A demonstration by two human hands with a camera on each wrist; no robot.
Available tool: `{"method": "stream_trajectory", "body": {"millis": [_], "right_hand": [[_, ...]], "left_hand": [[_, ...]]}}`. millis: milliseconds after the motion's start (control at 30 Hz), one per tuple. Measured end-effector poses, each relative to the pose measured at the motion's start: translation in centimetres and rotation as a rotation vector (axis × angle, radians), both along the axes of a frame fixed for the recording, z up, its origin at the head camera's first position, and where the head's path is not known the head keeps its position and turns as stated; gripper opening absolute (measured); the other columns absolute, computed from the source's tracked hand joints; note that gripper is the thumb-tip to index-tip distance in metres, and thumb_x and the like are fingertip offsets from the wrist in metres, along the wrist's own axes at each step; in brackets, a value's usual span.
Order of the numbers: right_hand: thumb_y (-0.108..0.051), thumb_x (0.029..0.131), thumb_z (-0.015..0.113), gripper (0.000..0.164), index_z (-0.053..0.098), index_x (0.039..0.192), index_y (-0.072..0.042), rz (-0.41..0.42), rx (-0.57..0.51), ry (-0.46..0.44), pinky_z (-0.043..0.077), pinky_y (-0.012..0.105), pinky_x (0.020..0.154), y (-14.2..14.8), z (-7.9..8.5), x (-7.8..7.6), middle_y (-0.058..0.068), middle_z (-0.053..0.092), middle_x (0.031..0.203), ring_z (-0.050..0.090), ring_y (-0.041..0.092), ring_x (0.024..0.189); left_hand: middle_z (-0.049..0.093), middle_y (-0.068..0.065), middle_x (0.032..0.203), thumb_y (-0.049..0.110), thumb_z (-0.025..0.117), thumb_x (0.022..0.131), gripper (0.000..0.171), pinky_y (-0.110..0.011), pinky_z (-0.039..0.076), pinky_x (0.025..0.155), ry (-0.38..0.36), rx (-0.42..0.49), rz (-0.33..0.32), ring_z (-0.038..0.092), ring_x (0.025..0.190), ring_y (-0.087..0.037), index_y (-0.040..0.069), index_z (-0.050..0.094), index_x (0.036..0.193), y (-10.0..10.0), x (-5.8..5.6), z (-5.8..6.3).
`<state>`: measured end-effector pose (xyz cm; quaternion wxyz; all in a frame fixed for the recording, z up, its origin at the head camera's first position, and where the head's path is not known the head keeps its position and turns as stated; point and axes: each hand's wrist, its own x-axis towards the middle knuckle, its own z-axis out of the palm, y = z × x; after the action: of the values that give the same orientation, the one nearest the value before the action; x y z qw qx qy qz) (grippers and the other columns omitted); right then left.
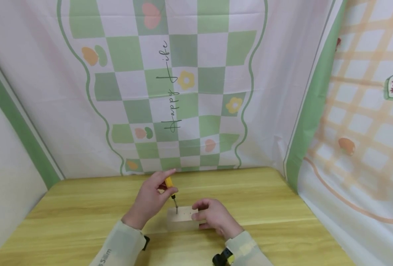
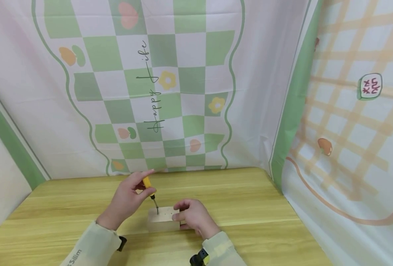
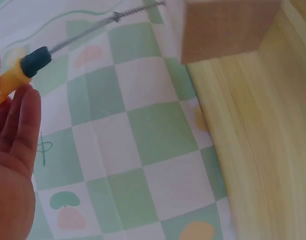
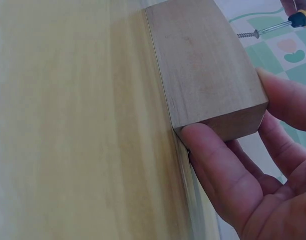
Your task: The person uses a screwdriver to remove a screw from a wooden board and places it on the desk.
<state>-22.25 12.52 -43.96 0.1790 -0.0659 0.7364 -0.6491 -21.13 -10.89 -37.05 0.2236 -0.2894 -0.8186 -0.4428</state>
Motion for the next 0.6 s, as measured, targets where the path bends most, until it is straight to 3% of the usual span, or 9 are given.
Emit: {"method": "stream_trajectory", "body": {"millis": [167, 333, 500, 600], "right_hand": [[-0.001, 0.082, 0.079, 0.031, 0.067, 0.11, 0.0, 0.005, 0.0, -0.006, 0.059, 0.046, 0.07, 0.07, 0.05, 0.06, 0.015, 0.059, 0.112, 0.062, 0.028, 0.089], [-0.001, 0.082, 0.079, 0.03, 0.067, 0.11, 0.0, 0.007, 0.0, 0.0, 0.059, 0.047, 0.07, 0.03, 0.14, 0.12, 0.015, 0.059, 0.112, 0.062, 0.028, 0.089], [-0.001, 0.082, 0.079, 0.031, 0.067, 0.11, -0.001, 0.005, 0.004, 0.003, 0.059, 0.046, 0.071, 0.01, 0.13, 0.12, 0.015, 0.06, 0.112, 0.063, 0.028, 0.089], [0.0, 0.081, 0.079, 0.031, 0.067, 0.11, -0.001, 0.005, 0.007, 0.004, 0.059, 0.046, 0.071, 0.03, 0.06, 0.08, 0.015, 0.06, 0.112, 0.063, 0.028, 0.09]], "left_hand": [[0.064, 0.0, 0.106, -0.007, 0.07, 0.09, 0.062, -0.03, 0.057, 0.076, -0.04, 0.039, -0.04, 0.066, 0.089, -0.016, 0.014, 0.052, 0.145, 0.03, 0.18, -0.08], [0.058, 0.002, 0.095, 0.003, 0.079, 0.085, 0.058, -0.025, 0.057, 0.07, 0.038, 0.015, 0.049, 0.061, 0.08, -0.011, 0.01, 0.059, 0.139, 0.08, 0.18, -0.12], [0.064, -0.003, 0.109, -0.01, 0.068, 0.089, 0.061, -0.031, 0.057, 0.077, -0.064, 0.108, -0.039, 0.065, 0.091, -0.017, 0.011, 0.053, 0.145, -0.26, 0.24, -0.41], [0.064, -0.002, 0.103, -0.007, 0.069, 0.09, 0.06, -0.03, 0.057, 0.072, -0.069, 0.108, -0.036, 0.065, 0.084, -0.017, 0.013, 0.053, 0.145, -0.43, 0.19, -0.45]]}}
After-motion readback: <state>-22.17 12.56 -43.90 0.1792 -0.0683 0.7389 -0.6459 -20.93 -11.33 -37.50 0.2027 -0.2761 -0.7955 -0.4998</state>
